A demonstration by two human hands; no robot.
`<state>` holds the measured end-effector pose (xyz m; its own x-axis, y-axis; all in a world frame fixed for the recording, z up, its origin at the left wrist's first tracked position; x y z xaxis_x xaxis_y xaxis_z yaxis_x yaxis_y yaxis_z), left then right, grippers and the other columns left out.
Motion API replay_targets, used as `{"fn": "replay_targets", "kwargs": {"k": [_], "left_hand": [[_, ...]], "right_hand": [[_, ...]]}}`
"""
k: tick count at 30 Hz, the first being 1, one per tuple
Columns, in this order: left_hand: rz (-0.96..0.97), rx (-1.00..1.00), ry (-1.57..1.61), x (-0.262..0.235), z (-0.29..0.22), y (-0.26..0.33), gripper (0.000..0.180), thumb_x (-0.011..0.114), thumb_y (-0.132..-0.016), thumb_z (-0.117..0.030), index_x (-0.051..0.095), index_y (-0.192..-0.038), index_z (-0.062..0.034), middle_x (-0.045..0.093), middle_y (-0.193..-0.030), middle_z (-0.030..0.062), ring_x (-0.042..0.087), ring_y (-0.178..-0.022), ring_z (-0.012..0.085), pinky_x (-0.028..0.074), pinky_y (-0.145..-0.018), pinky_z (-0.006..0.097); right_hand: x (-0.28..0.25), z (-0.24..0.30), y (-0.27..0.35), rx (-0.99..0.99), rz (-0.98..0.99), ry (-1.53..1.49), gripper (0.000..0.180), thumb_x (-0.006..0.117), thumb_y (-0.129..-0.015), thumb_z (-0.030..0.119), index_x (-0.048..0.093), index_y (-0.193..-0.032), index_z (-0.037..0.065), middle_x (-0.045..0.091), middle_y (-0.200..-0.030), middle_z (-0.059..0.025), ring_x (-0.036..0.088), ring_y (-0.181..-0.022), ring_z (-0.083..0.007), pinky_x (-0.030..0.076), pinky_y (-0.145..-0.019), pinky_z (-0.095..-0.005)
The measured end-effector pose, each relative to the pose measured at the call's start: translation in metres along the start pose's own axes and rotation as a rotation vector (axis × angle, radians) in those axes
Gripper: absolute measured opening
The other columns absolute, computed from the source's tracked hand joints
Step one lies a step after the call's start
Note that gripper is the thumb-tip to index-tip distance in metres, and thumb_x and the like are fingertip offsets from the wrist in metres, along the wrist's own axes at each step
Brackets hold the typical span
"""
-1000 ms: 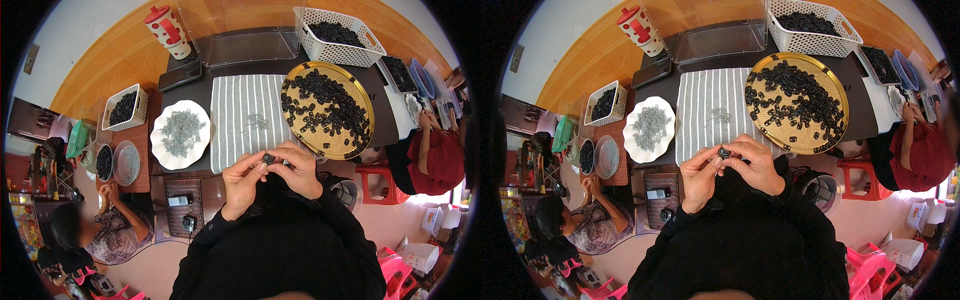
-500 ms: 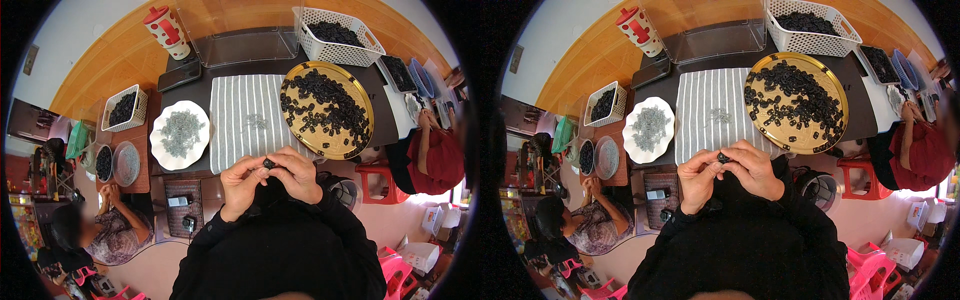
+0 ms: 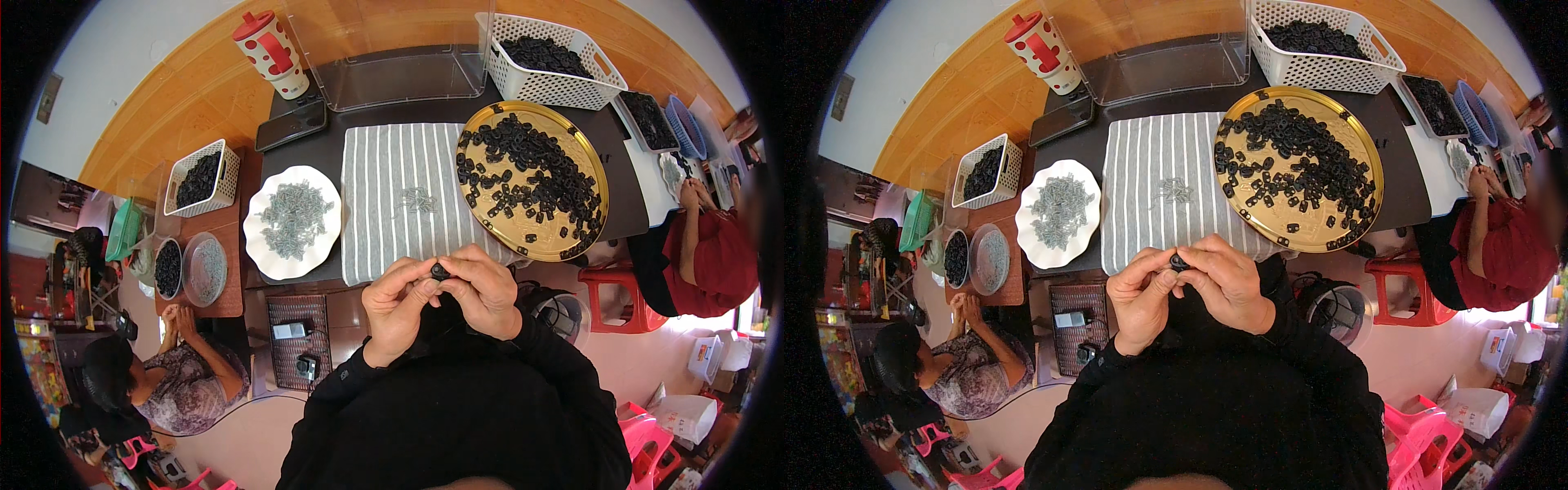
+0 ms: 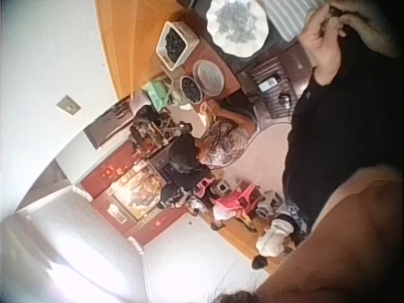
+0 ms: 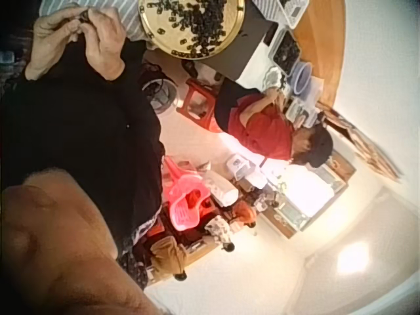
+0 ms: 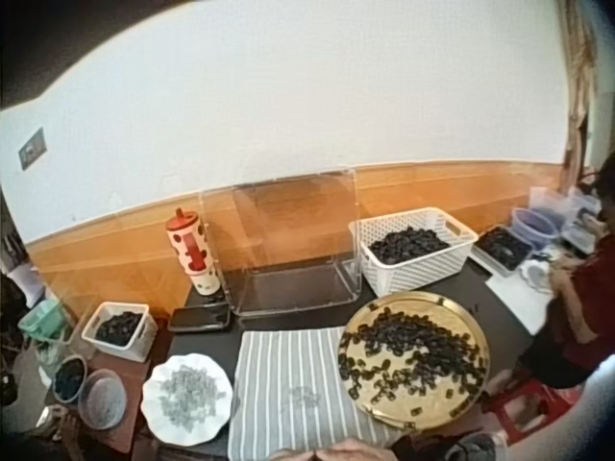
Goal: The person picks up a black plastic piece and a metal pin by hand, inserts the pin into the piece, and places the assembled unit onto a striped cloth. This process is repeated for additional pieces, handling each item one at a time.
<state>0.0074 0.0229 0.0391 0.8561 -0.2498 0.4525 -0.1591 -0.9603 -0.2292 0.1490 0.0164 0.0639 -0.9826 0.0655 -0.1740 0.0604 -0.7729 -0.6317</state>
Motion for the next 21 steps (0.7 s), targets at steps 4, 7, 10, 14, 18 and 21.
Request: {"fn": "replay_targets", "kwargs": {"k": [4,7,10,14,18,21], "left_hand": [[-0.014,0.003,0.014,0.000,0.000,0.001,0.026,0.062,-0.087,0.007,0.065,-0.113,0.0029,0.061,-0.092,0.0092,0.059,-0.069,0.0112,0.050,-0.060,0.022],[-0.013,0.013,0.003,0.002,-0.001,0.001,0.024,0.061,-0.087,0.007,0.065,-0.111,0.0038,0.061,-0.092,0.0092,0.059,-0.069,0.0111,0.050,-0.060,0.021],[-0.008,0.029,-0.017,0.003,-0.002,0.001,0.023,0.061,-0.088,0.007,0.065,-0.110,0.0042,0.061,-0.092,0.0096,0.059,-0.069,0.0113,0.050,-0.060,0.021],[0.001,0.019,-0.047,0.003,-0.001,0.002,0.022,0.060,-0.088,0.007,0.065,-0.110,0.0046,0.061,-0.093,0.0102,0.059,-0.070,0.0115,0.050,-0.060,0.021],[0.016,0.032,-0.022,0.006,-0.004,0.002,0.022,0.060,-0.088,0.007,0.065,-0.109,0.0049,0.061,-0.093,0.0108,0.060,-0.070,0.0119,0.051,-0.060,0.022],[0.024,-0.020,-0.022,0.003,-0.005,0.001,0.022,0.061,-0.088,0.007,0.065,-0.110,0.0042,0.062,-0.093,0.0106,0.060,-0.071,0.0120,0.051,-0.060,0.022]], "right_hand": [[0.000,0.000,0.000,-0.019,0.004,0.007,0.031,0.071,-0.079,-0.003,0.062,-0.109,-0.004,0.061,-0.087,-0.0123,0.061,-0.067,-0.0207,0.048,-0.058,-0.0270],[0.000,0.003,-0.003,-0.035,0.001,0.017,0.031,0.071,-0.078,-0.002,0.062,-0.107,-0.004,0.061,-0.085,-0.0125,0.060,-0.066,-0.0213,0.048,-0.057,-0.0274],[0.000,0.004,-0.003,-0.087,-0.012,0.044,0.030,0.072,-0.077,-0.003,0.062,-0.105,-0.004,0.060,-0.083,-0.0127,0.059,-0.063,-0.0214,0.047,-0.055,-0.0277],[-0.003,0.007,-0.004,-0.121,-0.008,0.083,0.030,0.072,-0.076,-0.003,0.062,-0.104,-0.005,0.060,-0.082,-0.0127,0.059,-0.062,-0.0214,0.046,-0.053,-0.0280],[-0.004,0.014,-0.008,-0.157,0.026,0.117,0.029,0.071,-0.076,-0.004,0.061,-0.102,-0.005,0.059,-0.079,-0.0125,0.058,-0.061,-0.0220,0.045,-0.052,-0.0279],[-0.002,0.012,-0.008,-0.093,0.039,0.073,0.024,0.070,-0.077,-0.004,0.061,-0.100,-0.005,0.058,-0.078,-0.0112,0.057,-0.061,-0.0202,0.045,-0.053,-0.0271]]}}
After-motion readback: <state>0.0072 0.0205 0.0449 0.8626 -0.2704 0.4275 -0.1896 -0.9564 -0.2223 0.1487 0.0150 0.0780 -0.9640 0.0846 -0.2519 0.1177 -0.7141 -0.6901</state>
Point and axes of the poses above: each hand's wrist, its own y-axis away from the middle knuckle, its own x-axis out of the palm, z = x × y, the point moved 4 cm from there along -y, towards the middle knuckle
